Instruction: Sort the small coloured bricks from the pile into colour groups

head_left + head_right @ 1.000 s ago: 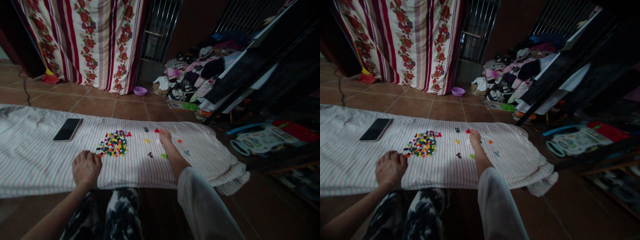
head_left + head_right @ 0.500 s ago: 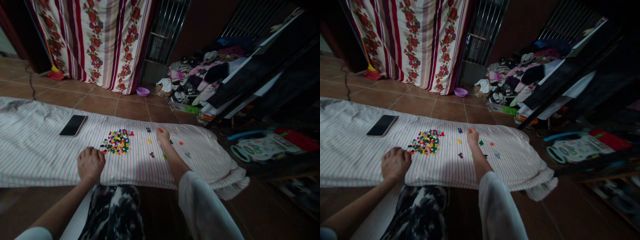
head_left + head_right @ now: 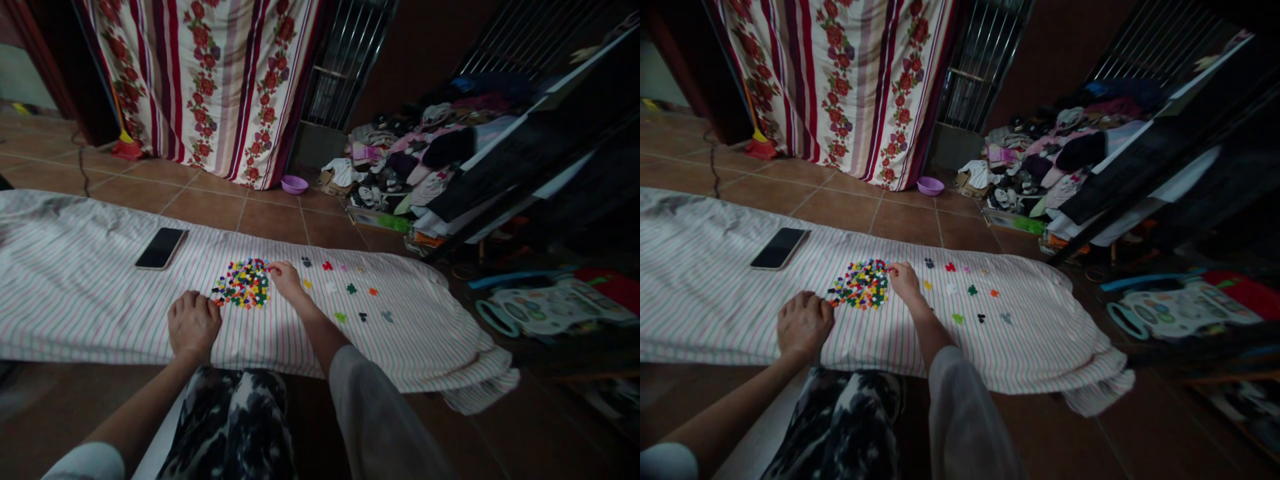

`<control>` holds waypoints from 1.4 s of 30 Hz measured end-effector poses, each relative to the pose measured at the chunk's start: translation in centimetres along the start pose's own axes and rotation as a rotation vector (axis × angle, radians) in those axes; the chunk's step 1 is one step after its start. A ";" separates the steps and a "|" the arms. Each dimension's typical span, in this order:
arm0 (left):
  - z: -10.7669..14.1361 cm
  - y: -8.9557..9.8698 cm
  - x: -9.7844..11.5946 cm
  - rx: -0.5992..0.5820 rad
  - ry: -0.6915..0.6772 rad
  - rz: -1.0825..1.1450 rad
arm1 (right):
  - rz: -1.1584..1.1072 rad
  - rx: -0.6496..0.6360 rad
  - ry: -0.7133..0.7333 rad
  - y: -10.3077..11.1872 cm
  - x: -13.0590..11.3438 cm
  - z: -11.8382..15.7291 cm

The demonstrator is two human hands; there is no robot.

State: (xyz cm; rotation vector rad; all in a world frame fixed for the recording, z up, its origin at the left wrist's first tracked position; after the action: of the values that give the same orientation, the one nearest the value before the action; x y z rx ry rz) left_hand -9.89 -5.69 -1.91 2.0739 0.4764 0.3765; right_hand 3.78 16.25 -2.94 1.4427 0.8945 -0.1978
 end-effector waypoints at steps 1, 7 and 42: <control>0.0 -0.1 0.0 0.000 -0.002 0.000 | 0.019 -0.011 -0.011 -0.3 -0.2 0.0; 0.1 -0.2 -0.1 0.007 -0.006 0.005 | 0.155 -0.045 -0.030 -1.0 -1.1 -0.3; 0.0 0.0 0.0 -0.004 -0.009 -0.018 | -0.287 0.091 -0.088 -0.8 0.6 0.1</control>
State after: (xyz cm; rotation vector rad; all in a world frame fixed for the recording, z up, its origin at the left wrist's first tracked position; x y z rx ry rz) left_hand -9.89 -5.70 -1.92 2.0655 0.4888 0.3572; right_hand 3.69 16.28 -3.95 1.3731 1.0293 -0.5183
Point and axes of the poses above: each hand's wrist, its own z-axis away from the middle knuckle, its own y-axis out of the back of the hand, x = y × z, the point moved 4 cm from there along -z, towards the middle knuckle, and after that the axes turned 9 degrees about -y, right-handed, at the moved point
